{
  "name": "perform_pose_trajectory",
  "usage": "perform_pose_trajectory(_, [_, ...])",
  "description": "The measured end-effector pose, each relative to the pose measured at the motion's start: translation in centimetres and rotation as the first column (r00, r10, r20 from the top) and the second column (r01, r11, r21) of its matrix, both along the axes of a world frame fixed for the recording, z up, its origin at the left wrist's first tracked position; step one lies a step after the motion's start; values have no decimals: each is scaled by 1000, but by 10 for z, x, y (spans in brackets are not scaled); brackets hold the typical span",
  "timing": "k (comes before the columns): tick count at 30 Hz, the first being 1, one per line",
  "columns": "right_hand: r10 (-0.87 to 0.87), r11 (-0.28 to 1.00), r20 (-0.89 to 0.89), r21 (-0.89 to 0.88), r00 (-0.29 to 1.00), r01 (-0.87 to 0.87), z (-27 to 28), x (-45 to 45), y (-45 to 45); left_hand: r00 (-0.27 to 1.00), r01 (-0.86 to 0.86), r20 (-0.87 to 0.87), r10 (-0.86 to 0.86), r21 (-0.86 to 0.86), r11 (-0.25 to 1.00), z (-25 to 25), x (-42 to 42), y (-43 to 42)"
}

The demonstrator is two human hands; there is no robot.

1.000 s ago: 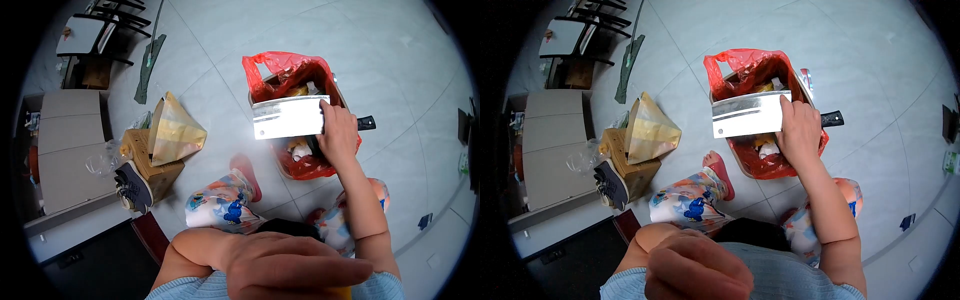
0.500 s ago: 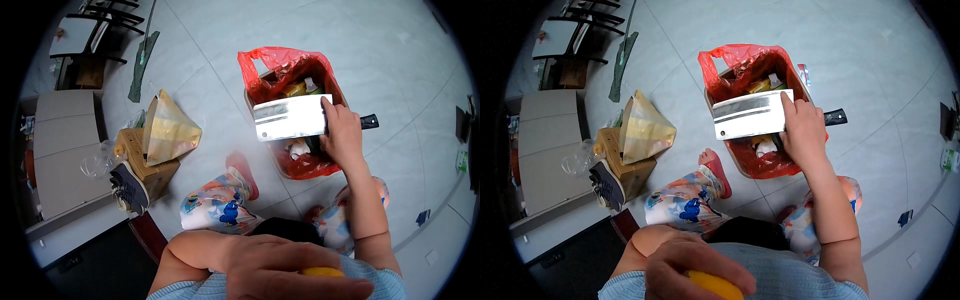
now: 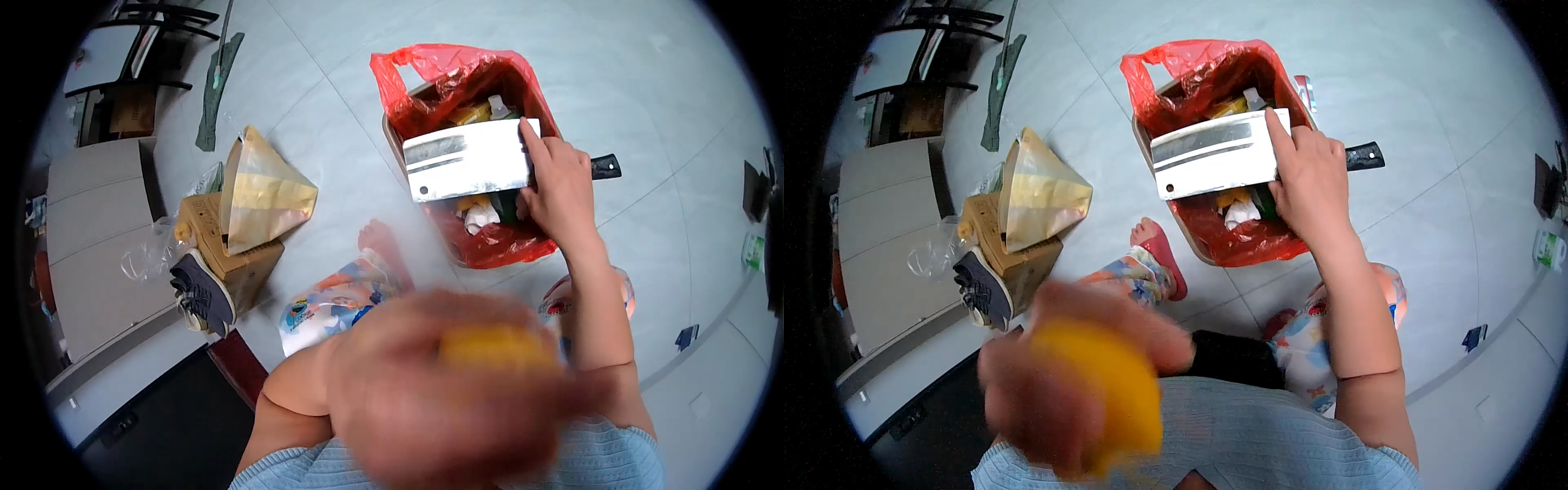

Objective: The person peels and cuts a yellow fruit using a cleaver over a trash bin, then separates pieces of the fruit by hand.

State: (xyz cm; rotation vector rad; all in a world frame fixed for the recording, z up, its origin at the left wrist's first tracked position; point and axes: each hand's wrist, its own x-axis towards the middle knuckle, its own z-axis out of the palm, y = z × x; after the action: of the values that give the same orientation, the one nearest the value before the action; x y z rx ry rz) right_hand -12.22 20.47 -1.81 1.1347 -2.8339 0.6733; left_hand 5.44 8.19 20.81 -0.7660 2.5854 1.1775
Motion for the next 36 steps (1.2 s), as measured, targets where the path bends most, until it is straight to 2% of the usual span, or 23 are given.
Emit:
perform_pose_trajectory(1, [-3,1000,11,-21,1000,3,0,0,-1,980,92,-189,-61,157,983,-27,-12,-12])
perform_pose_trajectory(3, [-6,998,2,-69,1000,6,-4,-1,-2,829,347,-552,-89,383,856,-74,-38,-36])
perform_pose_trajectory(6, [22,993,4,-114,1000,-21,1,-3,-4,742,518,-660,-117,454,725,-86,-51,-49])
perform_pose_trajectory(9, [25,992,-23,-126,999,-28,-2,-4,-8,841,366,-529,118,715,595,-98,-54,-41])
perform_pose_trajectory(10, [35,991,-27,-131,999,-39,-1,-4,-8,839,372,-533,113,711,596,-99,-56,-39])
perform_pose_trajectory(12, [38,990,-22,-138,999,-41,0,-2,-10,880,247,-389,272,865,437,-102,-59,-37])
perform_pose_trajectory(15, [106,986,-46,-127,993,-111,0,0,-11,893,214,-336,299,903,373,-109,-59,-38])
perform_pose_trajectory(16, [103,985,-51,-134,993,-109,0,0,-12,906,182,-290,308,925,335,-111,-59,-39])
perform_pose_trajectory(18, [115,984,-55,-129,992,-121,-1,1,-13,902,187,-294,316,926,328,-113,-59,-40])
perform_pose_trajectory(23, [106,989,-48,-97,993,-111,3,1,-13,900,188,-253,356,960,209,-111,-61,-40])
perform_pose_trajectory(28, [99,989,-104,-98,990,-109,3,7,-10,907,205,-258,332,961,186,-110,-62,-39])
perform_pose_trajectory(33, [80,993,-56,-82,995,-84,6,9,-5,913,186,-235,334,967,172,-109,-62,-38])
perform_pose_trajectory(36, [93,992,-28,-84,995,-95,17,9,-1,911,191,-263,318,952,239,-107,-64,-37])
